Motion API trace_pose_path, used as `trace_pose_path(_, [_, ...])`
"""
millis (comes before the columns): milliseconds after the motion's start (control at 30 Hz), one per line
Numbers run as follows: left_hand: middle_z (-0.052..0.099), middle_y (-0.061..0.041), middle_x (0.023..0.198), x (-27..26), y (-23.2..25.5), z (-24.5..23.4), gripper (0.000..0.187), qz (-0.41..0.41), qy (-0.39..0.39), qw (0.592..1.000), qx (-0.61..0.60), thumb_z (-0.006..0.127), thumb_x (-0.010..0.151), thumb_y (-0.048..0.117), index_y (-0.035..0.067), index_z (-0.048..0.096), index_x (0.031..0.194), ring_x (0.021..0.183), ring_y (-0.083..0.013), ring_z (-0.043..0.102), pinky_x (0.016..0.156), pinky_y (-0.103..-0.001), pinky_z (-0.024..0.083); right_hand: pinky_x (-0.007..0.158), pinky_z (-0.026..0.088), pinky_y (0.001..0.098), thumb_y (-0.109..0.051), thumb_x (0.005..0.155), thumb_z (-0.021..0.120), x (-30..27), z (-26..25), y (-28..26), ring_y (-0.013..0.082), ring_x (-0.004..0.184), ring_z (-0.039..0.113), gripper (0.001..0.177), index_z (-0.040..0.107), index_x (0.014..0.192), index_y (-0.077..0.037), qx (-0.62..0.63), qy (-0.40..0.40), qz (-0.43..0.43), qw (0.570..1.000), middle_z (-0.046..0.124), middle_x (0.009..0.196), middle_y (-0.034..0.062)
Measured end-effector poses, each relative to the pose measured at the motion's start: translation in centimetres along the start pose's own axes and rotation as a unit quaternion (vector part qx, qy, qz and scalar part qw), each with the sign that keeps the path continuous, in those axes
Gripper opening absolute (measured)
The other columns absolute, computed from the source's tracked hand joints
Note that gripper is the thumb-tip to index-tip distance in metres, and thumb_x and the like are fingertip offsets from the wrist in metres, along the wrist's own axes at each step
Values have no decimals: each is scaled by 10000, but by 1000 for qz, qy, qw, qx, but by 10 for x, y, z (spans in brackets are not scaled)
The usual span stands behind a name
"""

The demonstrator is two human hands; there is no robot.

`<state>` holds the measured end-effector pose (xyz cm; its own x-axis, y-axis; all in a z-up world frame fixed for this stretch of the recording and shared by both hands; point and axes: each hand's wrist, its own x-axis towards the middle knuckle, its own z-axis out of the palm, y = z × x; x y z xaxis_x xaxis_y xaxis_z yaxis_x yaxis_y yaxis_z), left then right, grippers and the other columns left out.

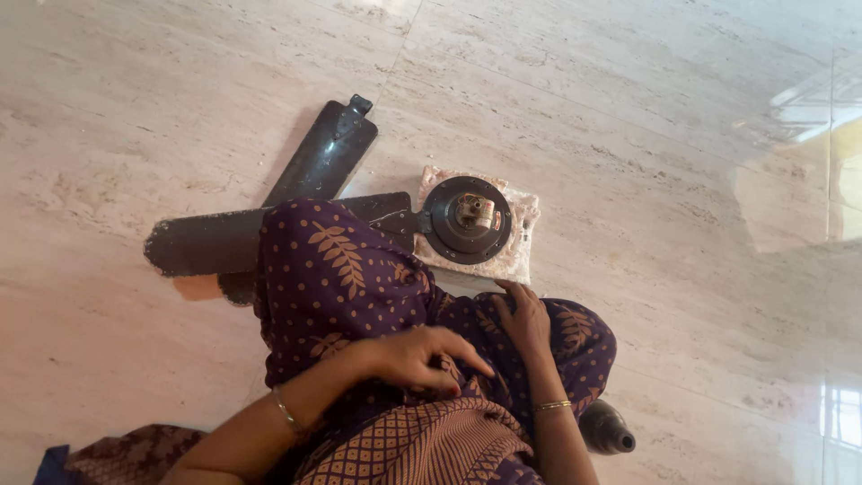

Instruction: The person sits on the floor and attaches fan blades to the motor housing using a screwdriver. They secure each blade by tightening screws at the mounting points.

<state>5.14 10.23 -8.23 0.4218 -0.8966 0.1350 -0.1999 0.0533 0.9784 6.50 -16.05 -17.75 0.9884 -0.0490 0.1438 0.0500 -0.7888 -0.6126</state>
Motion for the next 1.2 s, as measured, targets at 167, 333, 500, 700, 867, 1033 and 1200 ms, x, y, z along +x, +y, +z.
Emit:
trace_pose_path(167, [777,-40,1057,4,-33,36,134,-18,19,999,-28,737,949,110,96,778,1075,1019,-200,739,953,-358,558,864,549,303,-201,1001,617,-58,-2,18,184,962,689,317,682,1259,-27,308,-98,99,941,748,1025,90])
trace_pose_path(333, [737,-6,998,-7,-52,19,68,16,211,972,-101,699,985,116,62,726,1017,922,-96,707,834,-275,570,729,457,250,-209,1011,616,-171,7,-1,98,862,577,294,700,1167,25,364,-159,222,891,675,945,25])
trace_pose_path(500, [719,-2,953,-28,20,14,98,-2,158,906,-392,690,994,143,56,687,1039,860,-54,673,770,-233,567,598,450,237,-209,1048,548,-185,-6,-64,73,682,583,273,692,993,16,334,29,142,931,656,762,13])
trace_pose_path(700, [719,-75,972,-35,93,-19,174,267,131,954,-33,744,912,166,52,678,1025,894,-134,690,804,-290,539,552,471,221,-179,1057,469,-169,-65,-138,55,600,649,341,705,891,2,274,118,-22,954,692,678,26])
trace_pose_path(867, [748,-38,1057,6,57,-68,88,0,77,991,110,655,980,184,156,682,1059,1023,-195,731,927,-350,564,667,510,356,-225,1011,601,-90,-61,-156,284,783,615,219,693,1019,-26,89,-18,107,990,661,849,129])
trace_pose_path(1033, [256,-132,1619,-55,5,-138,606,-303,116,856,402,598,932,486,151,493,1425,1498,-307,228,1190,-502,229,844,527,384,-238,857,719,-55,-74,-157,275,1025,689,488,642,1303,-56,50,-33,7,998,698,1140,129])
trace_pose_path(1200, [399,-151,1567,-44,-71,-229,910,-373,275,799,384,723,842,620,118,381,1520,1476,-302,365,1198,-483,335,857,553,372,-221,927,696,-13,-60,-99,228,997,725,365,696,1266,-86,37,30,47,998,752,1055,112])
